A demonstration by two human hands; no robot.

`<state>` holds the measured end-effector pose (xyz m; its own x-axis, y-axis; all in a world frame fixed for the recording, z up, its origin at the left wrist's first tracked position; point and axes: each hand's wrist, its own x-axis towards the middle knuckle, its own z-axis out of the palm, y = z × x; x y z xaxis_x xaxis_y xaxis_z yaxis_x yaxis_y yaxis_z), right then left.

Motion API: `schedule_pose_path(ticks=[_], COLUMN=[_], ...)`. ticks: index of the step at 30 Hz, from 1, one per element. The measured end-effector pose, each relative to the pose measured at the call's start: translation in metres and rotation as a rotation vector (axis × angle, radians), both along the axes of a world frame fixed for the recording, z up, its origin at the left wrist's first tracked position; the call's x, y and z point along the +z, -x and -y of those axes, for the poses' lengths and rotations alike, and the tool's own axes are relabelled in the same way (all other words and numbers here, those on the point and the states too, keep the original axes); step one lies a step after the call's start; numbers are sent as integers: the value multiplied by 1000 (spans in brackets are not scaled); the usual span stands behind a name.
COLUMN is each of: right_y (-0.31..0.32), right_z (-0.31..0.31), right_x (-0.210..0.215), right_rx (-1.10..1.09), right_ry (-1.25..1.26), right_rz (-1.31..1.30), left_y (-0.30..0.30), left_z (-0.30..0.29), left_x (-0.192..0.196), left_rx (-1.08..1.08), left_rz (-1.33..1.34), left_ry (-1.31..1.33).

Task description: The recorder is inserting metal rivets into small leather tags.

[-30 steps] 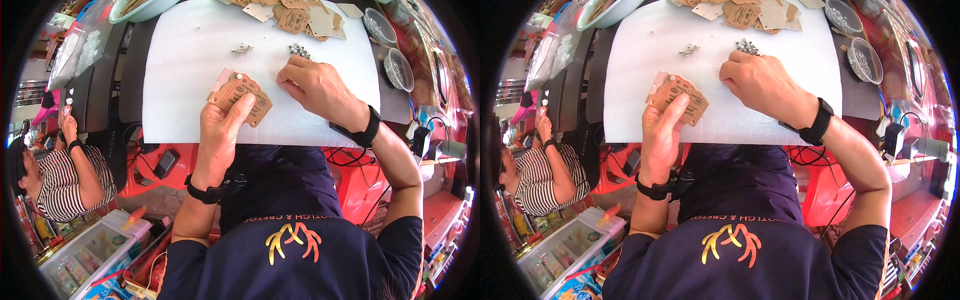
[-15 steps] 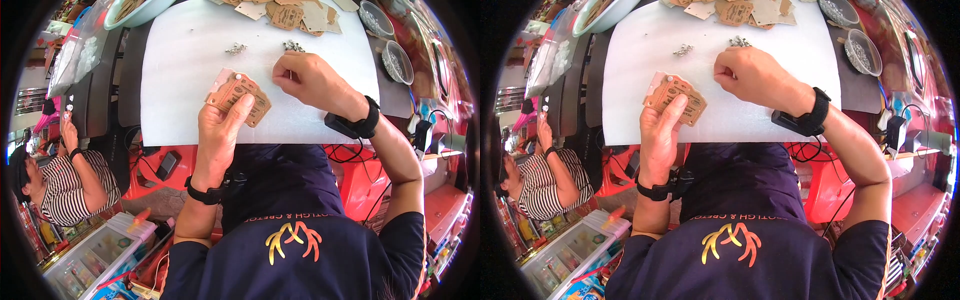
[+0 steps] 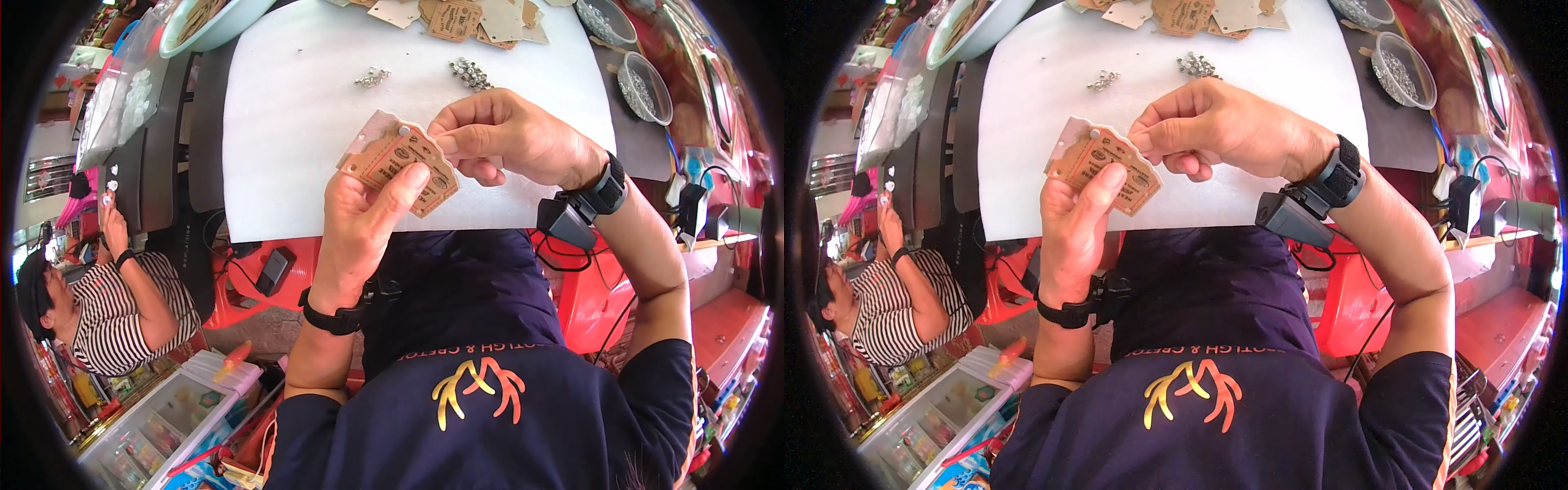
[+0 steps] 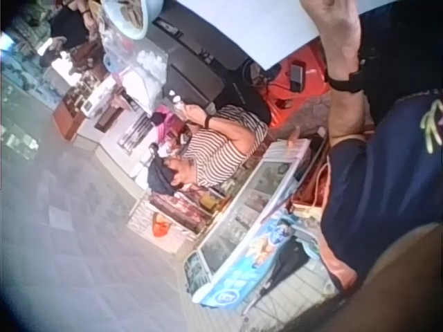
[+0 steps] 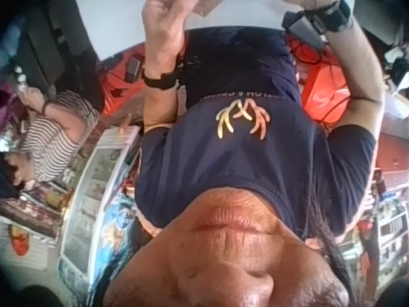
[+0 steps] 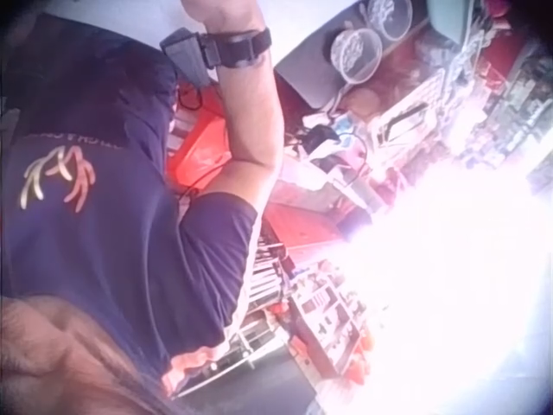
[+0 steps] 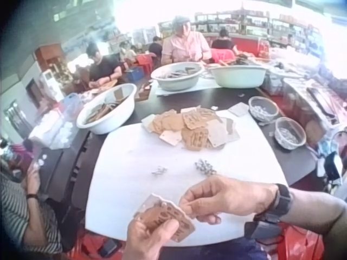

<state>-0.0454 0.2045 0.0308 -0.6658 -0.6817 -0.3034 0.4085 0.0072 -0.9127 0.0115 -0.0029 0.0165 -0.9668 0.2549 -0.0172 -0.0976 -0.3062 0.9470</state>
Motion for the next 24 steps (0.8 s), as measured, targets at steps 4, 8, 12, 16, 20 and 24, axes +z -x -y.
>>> schedule_pose_path(ticks=[4,8,12,16,20,24], right_y=[-2,-3,-4,-7,-11,-15], right_z=[0,0,0,-3,-3,-1], right_x=[2,3,6,3,7,15], right_rx=[-21,-42,-47,-65,-94,-125], right_ry=[11,-40,-42,-2,-9,-49], right_rz=[55,50,68,89,92,85], left_y=[-1,-3,-3,-2,-2,-1], left_z=[-1,-1,0,0,0,1], left_x=[1,0,2,0,-2,-1], left_rx=[-25,-28,-44,-64,-46,-41], left_rz=[-10,-12,-4,1,-9,-18], left_ry=[0,25,16,32,38,28])
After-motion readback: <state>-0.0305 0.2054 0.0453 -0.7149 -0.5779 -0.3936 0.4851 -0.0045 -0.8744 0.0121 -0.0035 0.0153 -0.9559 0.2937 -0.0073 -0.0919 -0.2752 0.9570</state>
